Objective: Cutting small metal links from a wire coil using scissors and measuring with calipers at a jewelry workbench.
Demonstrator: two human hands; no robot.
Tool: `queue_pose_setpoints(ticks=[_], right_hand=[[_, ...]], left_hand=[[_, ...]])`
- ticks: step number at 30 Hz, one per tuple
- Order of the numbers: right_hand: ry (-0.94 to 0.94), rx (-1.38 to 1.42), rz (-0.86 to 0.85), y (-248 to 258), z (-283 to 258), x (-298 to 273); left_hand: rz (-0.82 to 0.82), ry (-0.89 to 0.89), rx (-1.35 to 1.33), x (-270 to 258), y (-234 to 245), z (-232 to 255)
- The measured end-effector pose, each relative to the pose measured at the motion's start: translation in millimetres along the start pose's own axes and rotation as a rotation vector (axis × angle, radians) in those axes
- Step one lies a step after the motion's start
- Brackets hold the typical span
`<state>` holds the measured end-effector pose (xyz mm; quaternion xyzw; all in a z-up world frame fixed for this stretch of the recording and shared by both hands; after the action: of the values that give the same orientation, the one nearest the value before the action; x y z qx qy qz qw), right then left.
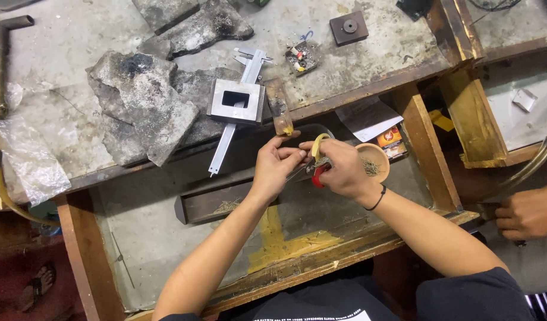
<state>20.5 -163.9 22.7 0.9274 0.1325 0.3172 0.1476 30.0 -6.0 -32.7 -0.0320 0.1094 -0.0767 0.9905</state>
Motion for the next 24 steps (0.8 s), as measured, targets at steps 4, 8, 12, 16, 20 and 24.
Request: queue_pose_setpoints(ticks=[4, 8, 12, 16, 20, 24], right_hand=[[0.052, -0.016, 0.024, 2.3, -3.2, 0.9], [0.094, -0.028, 0.034, 4.9, 2.0, -2.6], [0.238, -0.145, 0.042, 5.5, -16.2, 3.0], [0.22, -0.108, 0.048, 4.2, -35.9, 9.0], [-0.115, 0.182, 0.087, 6.7, -35.3, 5.7], [-0.477, 0.52, 0.069, -17.3, -47.5, 6.7]], left_hand=[[-0.005, 0.037, 0.041, -5.1, -1.7, 14.0], [-0.018, 0.09, 0.087, -9.2, -1.9, 19.2], [-0.009, 0.102, 0.174, -12.2, -1.9, 16.5], [0.047, 0.001, 0.36, -33.4, 9.3, 38.6], [0.1, -0.062, 0.427, -56.8, 26.2, 54.6], [0.133, -0.1, 0.373, -77.7, 36.3, 40.9]])
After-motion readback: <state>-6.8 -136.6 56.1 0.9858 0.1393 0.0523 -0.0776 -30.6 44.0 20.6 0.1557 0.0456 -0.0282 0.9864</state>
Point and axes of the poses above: each hand's wrist, its own x-axis towards the middle knuckle, its own y-axis out of the back of the hand, z = x × y, the point moved 3 cm from there along x, towards the middle knuckle, and after that the axes turned 15 degrees about x, right-handed, at the moved point
